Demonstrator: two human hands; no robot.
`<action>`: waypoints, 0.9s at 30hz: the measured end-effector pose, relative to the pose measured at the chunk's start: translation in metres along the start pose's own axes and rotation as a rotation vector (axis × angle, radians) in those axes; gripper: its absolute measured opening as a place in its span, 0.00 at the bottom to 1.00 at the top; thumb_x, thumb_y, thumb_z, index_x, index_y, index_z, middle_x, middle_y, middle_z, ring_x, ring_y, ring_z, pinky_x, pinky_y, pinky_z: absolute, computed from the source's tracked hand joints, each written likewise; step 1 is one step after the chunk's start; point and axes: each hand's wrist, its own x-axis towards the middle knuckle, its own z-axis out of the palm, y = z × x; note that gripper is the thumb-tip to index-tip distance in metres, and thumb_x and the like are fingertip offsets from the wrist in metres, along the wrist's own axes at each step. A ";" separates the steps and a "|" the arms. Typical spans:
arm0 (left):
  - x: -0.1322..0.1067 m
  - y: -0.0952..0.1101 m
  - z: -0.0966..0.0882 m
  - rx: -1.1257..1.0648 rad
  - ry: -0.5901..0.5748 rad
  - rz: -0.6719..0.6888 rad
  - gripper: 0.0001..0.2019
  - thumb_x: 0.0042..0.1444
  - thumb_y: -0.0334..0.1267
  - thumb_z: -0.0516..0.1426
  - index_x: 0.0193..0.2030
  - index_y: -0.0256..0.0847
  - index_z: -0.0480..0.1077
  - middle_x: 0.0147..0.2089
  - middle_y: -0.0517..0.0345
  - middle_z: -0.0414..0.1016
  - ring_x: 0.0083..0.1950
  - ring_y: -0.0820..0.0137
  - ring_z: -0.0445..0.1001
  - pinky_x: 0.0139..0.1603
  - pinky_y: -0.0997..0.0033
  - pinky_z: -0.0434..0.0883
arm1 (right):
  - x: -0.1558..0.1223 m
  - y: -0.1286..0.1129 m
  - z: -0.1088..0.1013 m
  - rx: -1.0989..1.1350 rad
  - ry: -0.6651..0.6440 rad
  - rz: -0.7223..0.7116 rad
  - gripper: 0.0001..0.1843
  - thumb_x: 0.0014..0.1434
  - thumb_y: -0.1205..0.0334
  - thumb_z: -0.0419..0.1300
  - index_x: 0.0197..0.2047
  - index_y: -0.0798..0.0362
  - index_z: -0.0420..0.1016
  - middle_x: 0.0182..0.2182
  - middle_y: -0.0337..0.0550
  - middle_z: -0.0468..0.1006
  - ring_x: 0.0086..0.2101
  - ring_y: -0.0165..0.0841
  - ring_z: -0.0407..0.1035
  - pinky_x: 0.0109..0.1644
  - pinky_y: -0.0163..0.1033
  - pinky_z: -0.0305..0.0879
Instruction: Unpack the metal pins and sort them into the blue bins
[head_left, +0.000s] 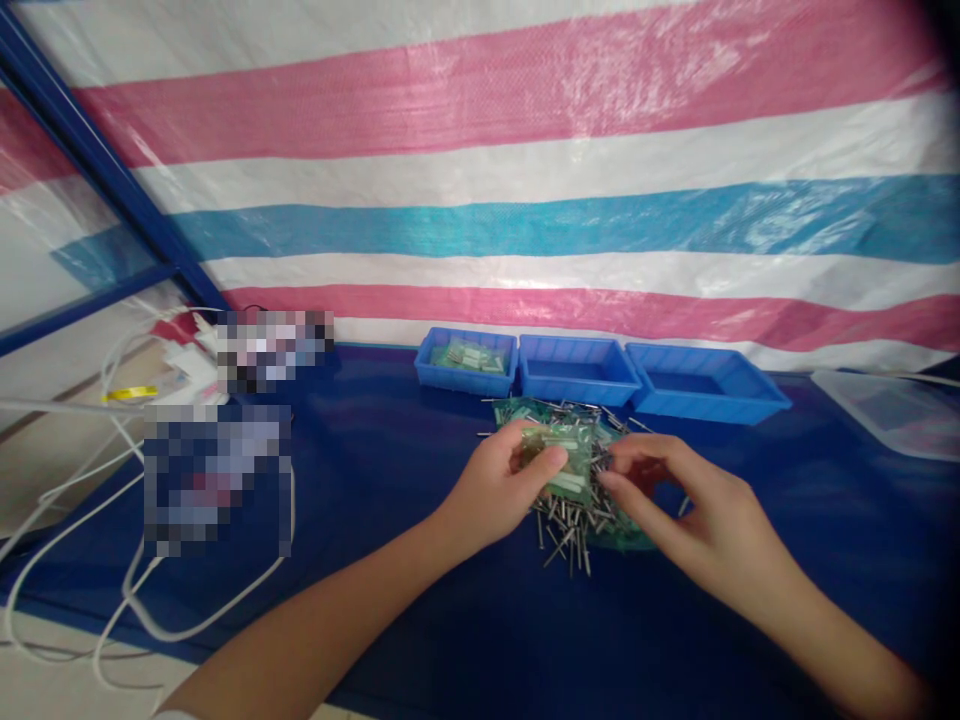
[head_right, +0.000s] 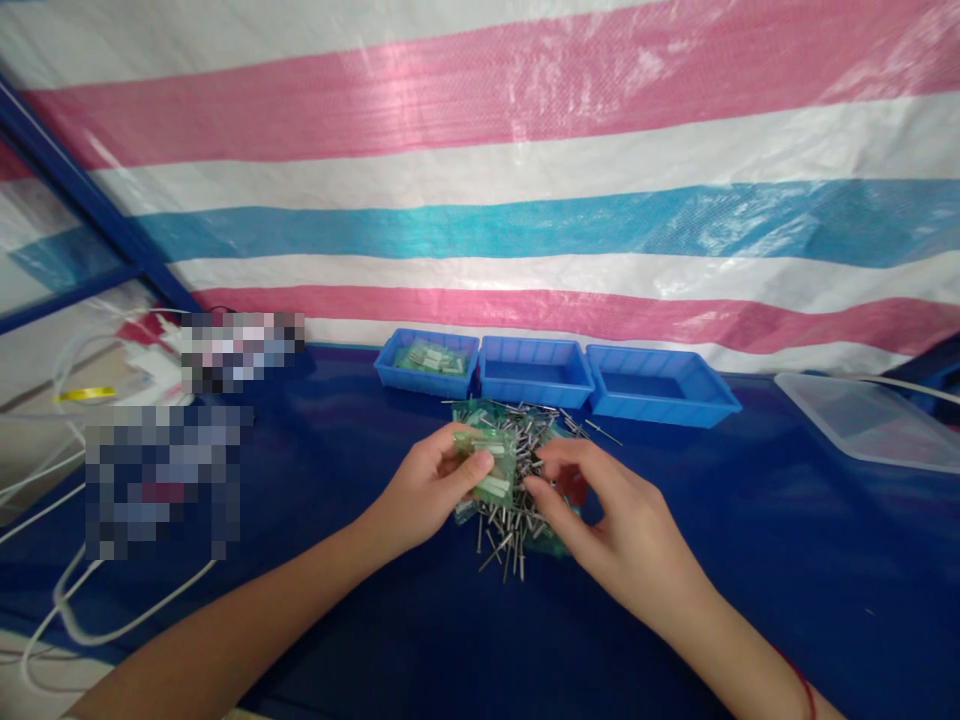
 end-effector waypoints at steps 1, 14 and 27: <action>-0.001 0.002 -0.002 0.113 0.040 0.073 0.12 0.59 0.45 0.57 0.41 0.37 0.68 0.34 0.59 0.72 0.33 0.73 0.71 0.35 0.73 0.68 | 0.001 -0.001 0.001 0.110 -0.066 0.109 0.12 0.62 0.52 0.56 0.36 0.51 0.73 0.29 0.42 0.75 0.29 0.33 0.70 0.32 0.38 0.68; -0.017 0.016 0.001 0.773 -0.050 0.696 0.18 0.59 0.29 0.49 0.55 0.44 0.68 0.62 0.46 0.62 0.63 0.60 0.62 0.62 0.57 0.61 | 0.000 -0.007 0.007 0.953 -0.212 0.685 0.16 0.56 0.48 0.62 0.32 0.53 0.70 0.20 0.35 0.66 0.19 0.26 0.60 0.21 0.31 0.56; -0.009 0.004 0.005 0.283 -0.113 0.119 0.17 0.59 0.42 0.57 0.53 0.39 0.66 0.42 0.53 0.76 0.41 0.69 0.74 0.41 0.70 0.69 | -0.002 -0.008 0.006 0.436 -0.060 0.310 0.11 0.61 0.51 0.58 0.34 0.50 0.73 0.26 0.38 0.71 0.26 0.30 0.65 0.27 0.34 0.64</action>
